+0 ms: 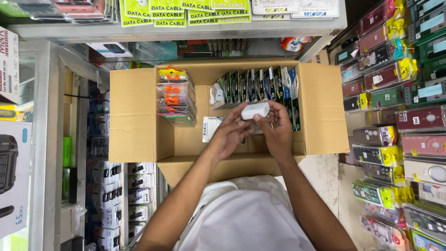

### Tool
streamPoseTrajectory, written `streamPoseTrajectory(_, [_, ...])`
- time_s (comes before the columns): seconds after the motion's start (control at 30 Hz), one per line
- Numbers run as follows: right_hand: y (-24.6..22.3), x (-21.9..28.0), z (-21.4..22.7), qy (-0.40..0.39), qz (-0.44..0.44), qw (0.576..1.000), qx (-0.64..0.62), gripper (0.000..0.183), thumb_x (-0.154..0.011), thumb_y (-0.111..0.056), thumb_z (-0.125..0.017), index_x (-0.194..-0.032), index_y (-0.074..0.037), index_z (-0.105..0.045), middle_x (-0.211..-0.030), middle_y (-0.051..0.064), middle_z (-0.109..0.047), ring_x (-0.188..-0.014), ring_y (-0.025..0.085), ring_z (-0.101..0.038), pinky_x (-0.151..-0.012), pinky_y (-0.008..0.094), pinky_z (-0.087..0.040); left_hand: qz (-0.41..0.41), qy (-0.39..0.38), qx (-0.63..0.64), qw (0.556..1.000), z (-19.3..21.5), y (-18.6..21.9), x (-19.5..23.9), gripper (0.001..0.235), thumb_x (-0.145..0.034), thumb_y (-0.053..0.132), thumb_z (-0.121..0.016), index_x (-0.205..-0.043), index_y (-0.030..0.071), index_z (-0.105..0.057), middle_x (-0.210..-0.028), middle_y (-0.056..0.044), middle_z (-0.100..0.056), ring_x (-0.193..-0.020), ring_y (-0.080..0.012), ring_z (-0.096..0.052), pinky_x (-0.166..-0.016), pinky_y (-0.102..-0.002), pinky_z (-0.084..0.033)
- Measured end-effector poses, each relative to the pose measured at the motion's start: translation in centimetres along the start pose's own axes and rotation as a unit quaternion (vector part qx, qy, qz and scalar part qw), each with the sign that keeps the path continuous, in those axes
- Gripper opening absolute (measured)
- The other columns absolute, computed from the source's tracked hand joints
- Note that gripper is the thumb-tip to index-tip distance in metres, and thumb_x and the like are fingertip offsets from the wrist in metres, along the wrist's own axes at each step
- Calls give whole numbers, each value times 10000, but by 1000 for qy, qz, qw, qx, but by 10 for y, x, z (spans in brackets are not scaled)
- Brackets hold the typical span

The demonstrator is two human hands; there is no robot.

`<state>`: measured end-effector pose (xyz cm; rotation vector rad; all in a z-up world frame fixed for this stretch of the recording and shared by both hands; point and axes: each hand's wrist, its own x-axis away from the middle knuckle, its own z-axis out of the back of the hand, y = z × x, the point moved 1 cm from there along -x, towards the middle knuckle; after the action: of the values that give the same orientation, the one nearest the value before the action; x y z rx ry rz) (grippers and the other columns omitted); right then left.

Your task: The person unpacks a white charger and cable from a blister pack, inspects both items, then places them back into the packaging and returns the pack to a cardboard box. The person repeats this process with a second charger and cable.

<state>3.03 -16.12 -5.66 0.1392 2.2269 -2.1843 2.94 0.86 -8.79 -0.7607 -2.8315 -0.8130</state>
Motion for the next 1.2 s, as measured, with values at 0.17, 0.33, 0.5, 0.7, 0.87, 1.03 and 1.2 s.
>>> streamPoseTrajectory(0.17, [7, 2, 13, 3, -28, 998, -61, 433, -974, -53, -708, -1356, 0, -511, -1250, 91, -652, -1152, 140, -638, -1002, 295, -542, 8, 120, -395, 911, 95, -17, -31, 309, -933, 130, -620, -1237, 77, -627, -1160, -87, -713, -1036, -236, -692, -900, -381, -556])
streamPoseTrajectory(0.33, [10, 6, 20, 14, -44, 995, -93, 435, -975, -42, -686, -1367, 4, -501, -1257, 97, -647, -1162, 145, -636, -1013, 296, -538, 103, 111, -761, 631, 127, -32, -40, 198, -908, 162, -631, -995, 23, -741, -1003, -191, -756, -951, -334, -718, -873, -416, -558])
streamPoseTrajectory(0.5, [14, 8, 30, 21, -64, 990, -121, 456, -973, -31, -680, -1387, 8, -492, -1272, 101, -628, -1197, 152, -619, -1027, 286, -512, 201, 9, -881, 428, 189, -75, -58, 220, -900, 173, -665, -1037, 17, -739, -1100, -212, -724, -1014, -357, -730, -824, -466, -602])
streamPoseTrajectory(0.7, [7, 6, 34, 26, -78, 989, -127, 457, -973, -43, -672, -1389, 1, -489, -1297, 103, -617, -1237, 154, -602, -1034, 286, -495, 221, 9, -887, 406, 191, -86, -67, 188, -928, 184, -661, -1032, 59, -756, -1095, -197, -744, -1006, -331, -741, -818, -454, -609])
streamPoseTrajectory(0.87, [-2, 3, 36, 22, -82, 989, -124, 459, -969, -49, -667, -1388, -5, -486, -1308, 104, -617, -1253, 154, -595, -1055, 289, -483, 193, 25, -899, 393, 199, -95, -69, 160, -933, 152, -652, -1010, 65, -763, -1084, -195, -754, -1002, -322, -749, -819, -435, -610])
streamPoseTrajectory(1.03, [-4, 3, 36, 21, -91, 988, -121, 459, -968, -52, -666, -1391, -5, -492, -1304, 105, -618, -1246, 156, -596, -1060, 290, -479, 157, 35, -897, 412, 199, -91, -68, 141, -901, 100, -651, -979, 83, -767, -1068, -179, -753, -994, -320, -738, -835, -434, -592])
streamPoseTrajectory(1.2, [-9, 1, 38, 19, -99, 989, -106, 456, -962, -60, -672, -1380, -4, -499, -1291, 100, -627, -1233, 145, -598, -1013, 287, -493, 113, -81, -925, 354, 191, -99, -71, 161, -925, 67, -650, -1071, 65, -718, -1041, -175, -752, -911, -314, -756, -742, -428, -621])
